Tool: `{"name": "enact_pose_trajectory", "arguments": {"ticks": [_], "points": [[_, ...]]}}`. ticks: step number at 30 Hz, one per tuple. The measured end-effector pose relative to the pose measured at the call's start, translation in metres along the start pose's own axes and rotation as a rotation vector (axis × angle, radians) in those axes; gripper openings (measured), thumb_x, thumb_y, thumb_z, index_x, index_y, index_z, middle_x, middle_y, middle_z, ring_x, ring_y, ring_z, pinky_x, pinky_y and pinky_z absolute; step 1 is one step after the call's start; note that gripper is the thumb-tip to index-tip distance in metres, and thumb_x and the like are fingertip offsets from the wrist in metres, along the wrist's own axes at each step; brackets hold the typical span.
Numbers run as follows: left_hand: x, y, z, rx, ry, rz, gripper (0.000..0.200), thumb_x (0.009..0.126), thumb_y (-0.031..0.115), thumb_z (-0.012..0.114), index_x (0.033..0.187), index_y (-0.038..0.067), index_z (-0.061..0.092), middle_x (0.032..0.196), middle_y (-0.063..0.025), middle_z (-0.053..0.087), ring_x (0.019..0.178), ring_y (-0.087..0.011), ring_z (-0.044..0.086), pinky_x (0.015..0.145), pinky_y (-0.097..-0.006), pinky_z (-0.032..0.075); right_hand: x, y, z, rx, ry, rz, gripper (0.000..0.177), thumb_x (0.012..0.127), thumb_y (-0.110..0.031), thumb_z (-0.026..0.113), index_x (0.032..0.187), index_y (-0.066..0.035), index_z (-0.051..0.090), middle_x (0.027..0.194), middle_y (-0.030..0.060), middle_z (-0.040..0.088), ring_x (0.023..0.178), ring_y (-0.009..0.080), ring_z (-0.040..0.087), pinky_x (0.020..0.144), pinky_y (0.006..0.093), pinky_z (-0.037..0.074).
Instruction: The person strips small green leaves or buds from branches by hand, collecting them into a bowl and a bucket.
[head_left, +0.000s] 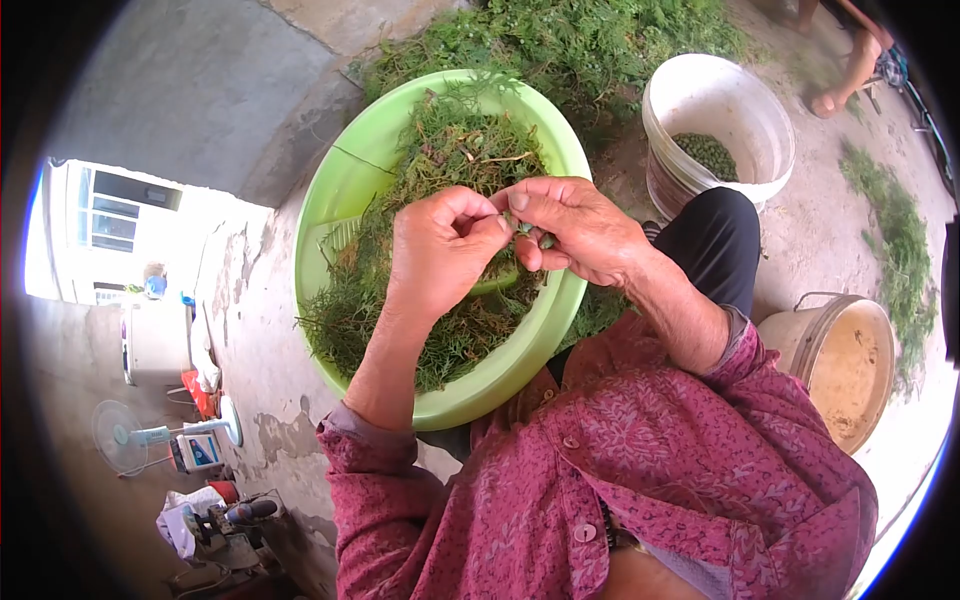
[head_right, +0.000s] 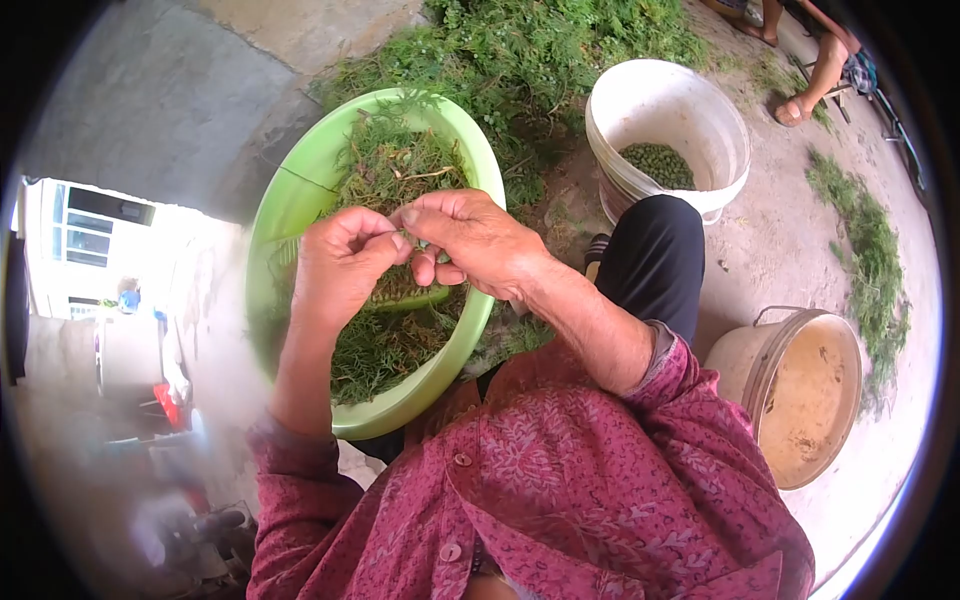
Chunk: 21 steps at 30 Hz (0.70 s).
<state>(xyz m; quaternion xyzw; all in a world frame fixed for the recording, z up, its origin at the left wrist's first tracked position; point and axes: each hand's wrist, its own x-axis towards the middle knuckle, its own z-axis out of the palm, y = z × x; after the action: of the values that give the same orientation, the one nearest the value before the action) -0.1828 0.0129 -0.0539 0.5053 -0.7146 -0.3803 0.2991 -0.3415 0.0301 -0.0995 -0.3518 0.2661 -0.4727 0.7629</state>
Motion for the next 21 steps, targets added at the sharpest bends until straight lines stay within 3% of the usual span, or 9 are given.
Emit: {"name": "enact_pose_trajectory", "arguments": {"ticks": [2, 6, 10, 12, 14, 16, 18, 21], "points": [[-0.001, -0.001, -0.003, -0.08, 0.029, 0.013, 0.004, 0.075, 0.002, 0.06, 0.071, 0.001, 0.06, 0.056, 0.0008, 0.054, 0.052, -0.002, 0.046, 0.046, -0.0201, 0.038, -0.001, -0.003, -0.002, 0.018, -0.038, 0.011, 0.024, 0.091, -0.02, 0.048, 0.099, 0.001, 0.054, 0.077, 0.0065, 0.058, 0.059, 0.008, 0.051, 0.047, 0.0172, 0.039], [-0.013, 0.005, -0.022, 0.146, 0.122, -0.044, 0.006, 0.072, 0.003, 0.061, 0.067, 0.002, 0.059, 0.056, 0.0029, 0.053, 0.052, -0.0021, 0.045, 0.047, -0.0193, 0.036, 0.002, -0.004, -0.014, 0.155, -0.121, 0.044, 0.022, 0.09, -0.016, 0.05, 0.101, 0.001, 0.054, 0.078, 0.0065, 0.059, 0.056, 0.0084, 0.049, 0.045, 0.0174, 0.038], [-0.041, -0.007, -0.05, 0.232, -0.107, -0.075, 0.002, 0.073, 0.0, 0.06, 0.073, 0.002, 0.059, 0.061, 0.0041, 0.052, 0.055, -0.002, 0.044, 0.05, -0.0182, 0.037, 0.003, -0.002, -0.017, 0.204, -0.156, 0.04, 0.021, 0.089, -0.015, 0.051, 0.102, 0.001, 0.054, 0.079, 0.0061, 0.059, 0.057, 0.009, 0.05, 0.044, 0.0173, 0.037], [-0.052, -0.009, -0.056, 0.368, -0.355, -0.115, 0.005, 0.072, 0.0, 0.062, 0.076, 0.002, 0.06, 0.063, 0.0035, 0.052, 0.057, -0.0032, 0.046, 0.052, -0.019, 0.039, 0.001, -0.002, -0.01, 0.171, -0.079, 0.032, 0.021, 0.089, -0.015, 0.051, 0.103, 0.001, 0.054, 0.081, 0.0067, 0.059, 0.059, 0.0095, 0.051, 0.046, 0.0181, 0.038], [-0.055, -0.009, -0.051, 0.341, -0.278, -0.089, 0.01, 0.073, 0.001, 0.065, 0.083, 0.002, 0.06, 0.067, 0.0032, 0.054, 0.059, -0.0033, 0.047, 0.054, -0.0191, 0.04, 0.0, -0.004, -0.003, 0.111, -0.044, 0.043, 0.022, 0.089, -0.015, 0.051, 0.104, 0.0, 0.053, 0.083, 0.0073, 0.06, 0.06, 0.0099, 0.053, 0.047, 0.0187, 0.038], [-0.05, -0.003, -0.04, 0.157, 0.024, 0.077, 0.012, 0.077, 0.005, 0.066, 0.087, 0.001, 0.06, 0.071, 0.0032, 0.055, 0.062, -0.0031, 0.047, 0.055, -0.0186, 0.04, 0.0, -0.003, 0.001, 0.049, -0.009, 0.059, 0.022, 0.089, -0.014, 0.05, 0.105, 0.0, 0.053, 0.085, 0.0078, 0.061, 0.062, 0.0102, 0.054, 0.048, 0.0192, 0.039], [-0.041, -0.002, -0.031, 0.133, 0.019, 0.103, 0.013, 0.081, 0.006, 0.064, 0.092, 0.001, 0.059, 0.073, 0.0035, 0.054, 0.064, -0.0033, 0.048, 0.056, -0.0181, 0.04, 0.001, -0.003, 0.002, 0.005, 0.025, 0.042, 0.024, 0.089, -0.012, 0.048, 0.108, 0.001, 0.053, 0.085, 0.0084, 0.061, 0.058, 0.0084, 0.053, 0.047, 0.0168, 0.041], [-0.027, 0.01, -0.01, 0.089, 0.122, 0.217, 0.01, 0.075, 0.005, 0.067, 0.082, 0.0, 0.062, 0.071, -0.0053, 0.059, 0.054, -0.0061, 0.051, 0.05, -0.021, 0.042, 0.001, -0.002, 0.0, -0.014, 0.008, 0.019, 0.024, 0.088, -0.009, 0.046, 0.109, 0.001, 0.052, 0.085, 0.0077, 0.06, 0.059, 0.0082, 0.054, 0.049, 0.0171, 0.042]]}}
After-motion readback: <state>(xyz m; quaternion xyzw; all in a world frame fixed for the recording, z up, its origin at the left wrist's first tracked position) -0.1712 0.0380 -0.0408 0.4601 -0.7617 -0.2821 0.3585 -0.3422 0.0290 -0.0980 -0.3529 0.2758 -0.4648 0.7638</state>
